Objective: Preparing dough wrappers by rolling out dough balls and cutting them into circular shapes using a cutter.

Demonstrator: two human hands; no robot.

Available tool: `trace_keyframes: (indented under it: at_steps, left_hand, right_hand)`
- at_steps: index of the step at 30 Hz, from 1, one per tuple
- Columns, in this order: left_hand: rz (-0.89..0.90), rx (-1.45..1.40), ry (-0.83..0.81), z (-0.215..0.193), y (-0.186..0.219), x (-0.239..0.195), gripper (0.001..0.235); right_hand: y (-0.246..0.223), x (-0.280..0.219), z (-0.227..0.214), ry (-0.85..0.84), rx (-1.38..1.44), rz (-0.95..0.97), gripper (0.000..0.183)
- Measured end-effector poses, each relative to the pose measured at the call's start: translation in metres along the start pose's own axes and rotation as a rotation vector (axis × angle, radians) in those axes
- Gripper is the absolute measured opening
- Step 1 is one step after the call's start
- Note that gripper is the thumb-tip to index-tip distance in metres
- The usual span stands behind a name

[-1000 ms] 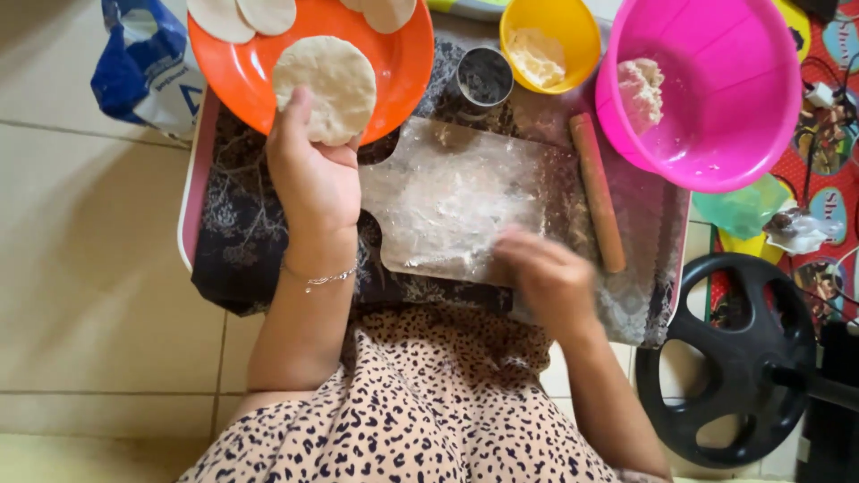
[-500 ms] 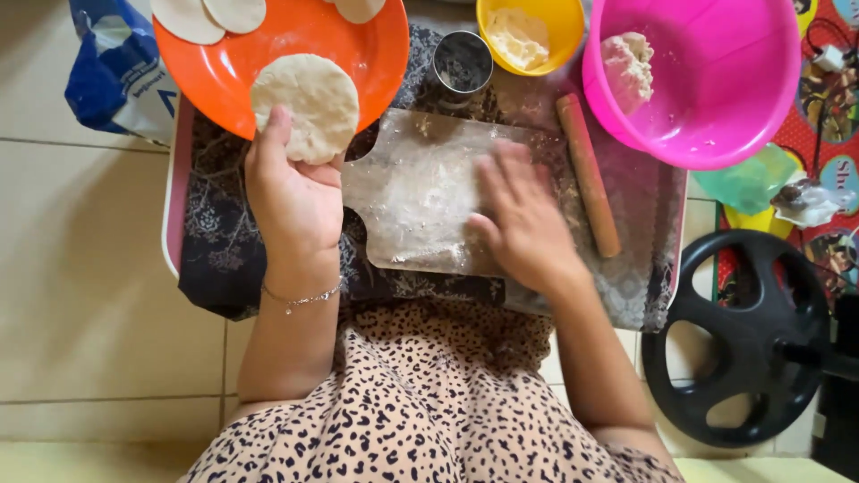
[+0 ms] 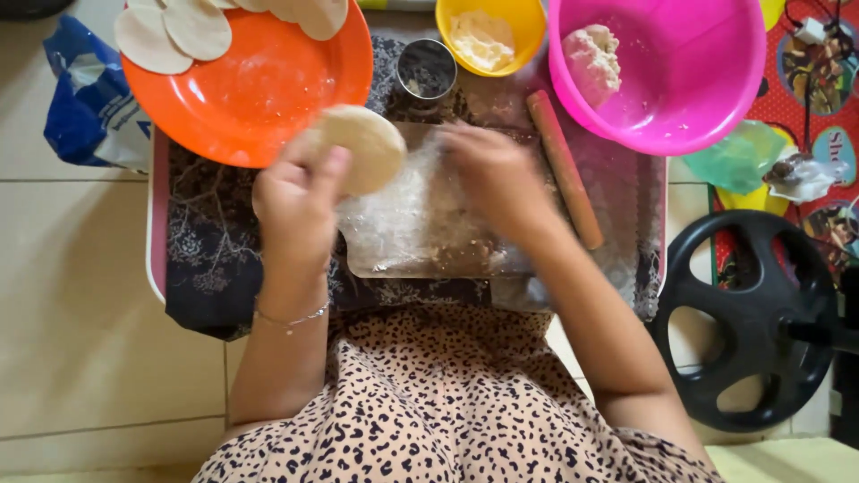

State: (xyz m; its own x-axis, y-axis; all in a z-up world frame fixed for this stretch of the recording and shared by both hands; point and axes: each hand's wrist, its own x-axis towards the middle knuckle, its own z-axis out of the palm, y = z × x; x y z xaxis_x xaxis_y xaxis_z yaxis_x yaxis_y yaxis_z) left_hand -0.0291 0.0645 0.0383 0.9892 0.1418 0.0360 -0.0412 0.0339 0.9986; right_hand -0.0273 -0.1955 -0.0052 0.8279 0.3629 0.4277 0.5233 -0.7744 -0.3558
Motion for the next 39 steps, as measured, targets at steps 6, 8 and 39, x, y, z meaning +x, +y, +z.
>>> trace_keyframes:
  at_steps: [6, 8, 39]
  left_hand:
    - [0.043, 0.294, -0.456, 0.058, -0.028, -0.009, 0.03]
    - [0.122, 0.444, -0.473, 0.064, -0.026, -0.006, 0.026]
    - [-0.091, -0.076, -0.459, 0.006, -0.003, 0.009, 0.028]
  right_hand:
    - [0.027, -0.053, -0.07, 0.229, -0.432, 0.358, 0.013]
    - [0.034, -0.069, -0.058, 0.128, -0.533, 0.431, 0.018]
    - [-0.041, -0.007, -0.077, -0.37, -0.003, 0.217, 0.038]
